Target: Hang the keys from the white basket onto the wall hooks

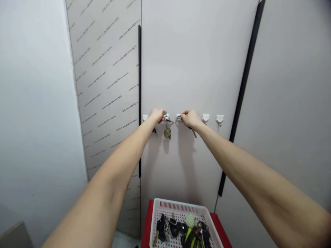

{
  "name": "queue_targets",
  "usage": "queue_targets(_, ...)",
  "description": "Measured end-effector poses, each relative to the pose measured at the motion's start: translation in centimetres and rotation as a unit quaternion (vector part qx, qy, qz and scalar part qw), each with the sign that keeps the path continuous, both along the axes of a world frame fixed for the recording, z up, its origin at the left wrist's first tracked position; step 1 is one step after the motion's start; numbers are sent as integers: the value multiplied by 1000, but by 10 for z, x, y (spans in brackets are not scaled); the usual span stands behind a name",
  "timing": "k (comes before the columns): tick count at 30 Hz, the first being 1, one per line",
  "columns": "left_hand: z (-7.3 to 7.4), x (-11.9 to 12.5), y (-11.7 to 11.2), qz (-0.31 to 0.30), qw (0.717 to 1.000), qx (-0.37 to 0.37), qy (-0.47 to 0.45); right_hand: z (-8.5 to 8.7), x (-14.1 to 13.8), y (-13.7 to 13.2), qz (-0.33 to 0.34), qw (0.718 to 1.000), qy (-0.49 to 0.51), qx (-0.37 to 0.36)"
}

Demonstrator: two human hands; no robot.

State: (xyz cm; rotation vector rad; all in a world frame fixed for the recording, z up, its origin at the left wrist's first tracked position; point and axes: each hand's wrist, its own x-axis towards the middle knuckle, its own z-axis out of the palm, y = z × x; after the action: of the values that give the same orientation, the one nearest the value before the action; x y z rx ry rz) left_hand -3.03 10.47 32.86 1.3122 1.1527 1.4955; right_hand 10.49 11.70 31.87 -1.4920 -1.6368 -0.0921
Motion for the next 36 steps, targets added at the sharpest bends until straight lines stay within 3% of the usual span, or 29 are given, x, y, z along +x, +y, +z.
queue_targets(7,-20,-19,2,-8,998,-49,40,14,11,2,15,997,42,-55)
queue_targets(11,-14,-16,5,-38,998,-50,22,21,0,-1,16,999,9,-32)
queue_targets(15,-10,-11,6,-16,998,-59,11,21,-8,-9,-15,997,-78,-12)
queue_targets(18,-11,-10,7,-16,998,-64,7,22,-4,-9,-32,996,-88,8)
queue_targets(24,-8,-5,15,-11,998,-55,-18,24,13,-5,-32,994,-90,-58)
queue_targets(28,0,5,16,-6,999,-19,-41,19,12,-12,-59,991,-112,35)
queue_targets(31,2,7,12,-36,999,-10,-12,16,12,-14,-55,993,-84,65)
queue_targets(36,-7,-7,4,-110,993,-15,46,13,21,-12,24,999,21,-30)
